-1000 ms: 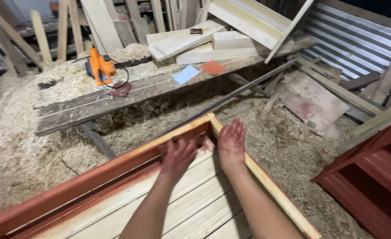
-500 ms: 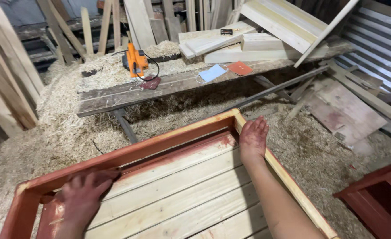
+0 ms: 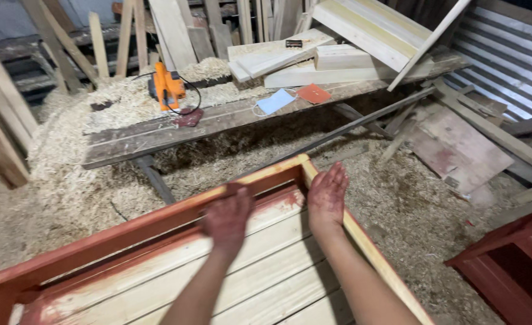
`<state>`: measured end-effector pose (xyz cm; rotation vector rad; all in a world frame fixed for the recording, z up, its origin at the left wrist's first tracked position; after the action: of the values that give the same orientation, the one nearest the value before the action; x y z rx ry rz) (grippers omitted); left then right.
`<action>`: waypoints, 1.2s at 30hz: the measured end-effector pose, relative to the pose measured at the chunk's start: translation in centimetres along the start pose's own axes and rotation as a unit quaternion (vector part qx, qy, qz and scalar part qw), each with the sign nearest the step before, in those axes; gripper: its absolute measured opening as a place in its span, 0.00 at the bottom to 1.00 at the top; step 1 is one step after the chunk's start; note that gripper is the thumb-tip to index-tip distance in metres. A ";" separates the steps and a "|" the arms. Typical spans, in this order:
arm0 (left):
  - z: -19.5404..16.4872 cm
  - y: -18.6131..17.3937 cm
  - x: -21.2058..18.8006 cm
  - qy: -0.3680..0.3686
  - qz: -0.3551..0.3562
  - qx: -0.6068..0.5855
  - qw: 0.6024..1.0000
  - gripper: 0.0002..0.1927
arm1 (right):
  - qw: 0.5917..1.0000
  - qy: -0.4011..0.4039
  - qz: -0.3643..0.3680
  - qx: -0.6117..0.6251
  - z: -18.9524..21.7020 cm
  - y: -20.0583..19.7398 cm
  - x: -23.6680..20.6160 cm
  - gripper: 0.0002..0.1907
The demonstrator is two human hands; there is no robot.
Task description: The person wipes the surfaces of a three-tier wooden shelf with a cloth, moving from the lower shelf to the middle and then the top. The person uses a dark cloth to wipe the slatted shelves and frame, focusing on the edges and corners.
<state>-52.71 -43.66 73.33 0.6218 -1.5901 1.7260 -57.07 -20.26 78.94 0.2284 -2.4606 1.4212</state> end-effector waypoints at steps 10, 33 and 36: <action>-13.3 -0.8 9.3 0.022 0.097 -0.051 0.994 0.36 | 1.000 -0.004 -0.025 -0.015 0.2 -0.5 -0.4 0.26; 29.9 -8.4 -12.8 -0.310 0.278 0.168 0.894 0.31 | 0.995 -0.008 -0.044 0.088 -1.5 1.0 0.5 0.23; 30.7 -12.6 -11.7 -0.388 0.214 0.171 0.880 0.30 | 0.995 -0.005 -0.049 0.084 -1.5 0.7 0.2 0.24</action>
<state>-38.99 -75.83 76.83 1.3510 -2.0784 2.2829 -57.24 -18.60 79.15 0.3874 -2.3040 1.5867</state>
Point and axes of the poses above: each hand's wrist, its own x-axis towards the middle knuckle, its own y-axis out of the palm, z = x × y, the point moved 9 cm from there along x, towards the middle knuckle, and after that the axes turned 6 degrees about -y, right-handed, at the moved point
